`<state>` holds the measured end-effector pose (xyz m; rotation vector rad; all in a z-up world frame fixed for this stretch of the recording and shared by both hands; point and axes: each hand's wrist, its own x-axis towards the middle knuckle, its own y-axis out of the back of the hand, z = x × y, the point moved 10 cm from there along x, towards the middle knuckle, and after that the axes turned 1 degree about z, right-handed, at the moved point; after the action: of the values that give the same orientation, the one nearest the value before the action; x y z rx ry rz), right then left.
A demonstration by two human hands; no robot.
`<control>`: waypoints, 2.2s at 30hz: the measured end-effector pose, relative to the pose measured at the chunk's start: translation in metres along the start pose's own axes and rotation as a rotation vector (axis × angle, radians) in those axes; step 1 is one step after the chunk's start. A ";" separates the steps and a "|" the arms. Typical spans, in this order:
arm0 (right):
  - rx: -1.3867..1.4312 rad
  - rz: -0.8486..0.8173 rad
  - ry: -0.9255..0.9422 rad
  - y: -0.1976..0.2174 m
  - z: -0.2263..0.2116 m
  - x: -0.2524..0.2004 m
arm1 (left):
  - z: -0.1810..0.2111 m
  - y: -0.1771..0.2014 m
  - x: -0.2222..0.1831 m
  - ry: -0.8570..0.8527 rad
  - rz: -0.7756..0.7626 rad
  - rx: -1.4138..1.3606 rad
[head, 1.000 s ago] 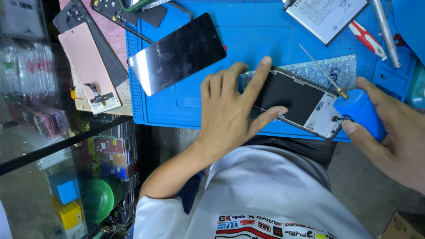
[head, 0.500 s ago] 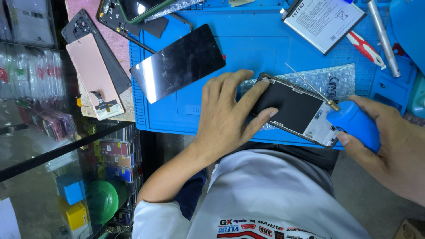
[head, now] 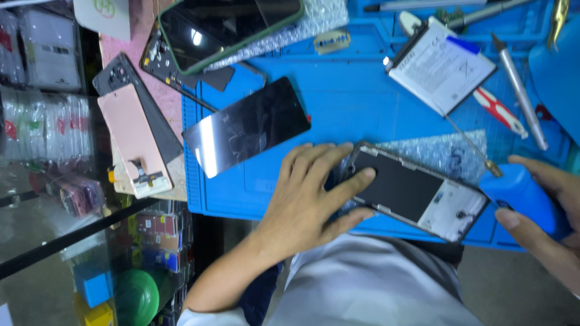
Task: The person repairs a mobile phone by handling a screen and a frame, using a screwdriver to install screws, and cleaning internal parts with a brush on a work mat.
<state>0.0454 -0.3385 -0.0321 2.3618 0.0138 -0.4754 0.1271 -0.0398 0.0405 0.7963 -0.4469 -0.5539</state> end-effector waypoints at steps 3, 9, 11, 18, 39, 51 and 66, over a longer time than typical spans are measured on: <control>-0.286 0.018 0.163 0.010 -0.020 0.008 | -0.005 -0.003 -0.001 0.004 0.011 -0.006; -0.572 0.101 0.438 0.011 -0.112 0.031 | -0.006 -0.008 0.002 0.002 -0.029 0.009; -0.561 0.193 0.526 0.022 -0.142 0.046 | -0.002 -0.006 0.005 -0.009 -0.030 0.011; -0.777 0.464 0.607 0.057 -0.170 0.087 | 0.003 -0.004 0.001 -0.033 0.030 0.028; -0.911 0.241 0.437 0.059 -0.142 0.069 | 0.021 -0.015 -0.013 0.218 0.284 0.134; -0.493 0.266 0.344 -0.005 -0.141 -0.044 | 0.014 -0.030 -0.053 0.226 0.495 -0.063; -0.176 0.147 0.402 -0.034 -0.142 -0.062 | 0.015 -0.026 -0.053 0.187 0.488 -0.032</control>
<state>0.0307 -0.2124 0.0630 2.2268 0.0649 0.0734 0.0706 -0.0301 0.0210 0.6699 -0.4385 -0.0321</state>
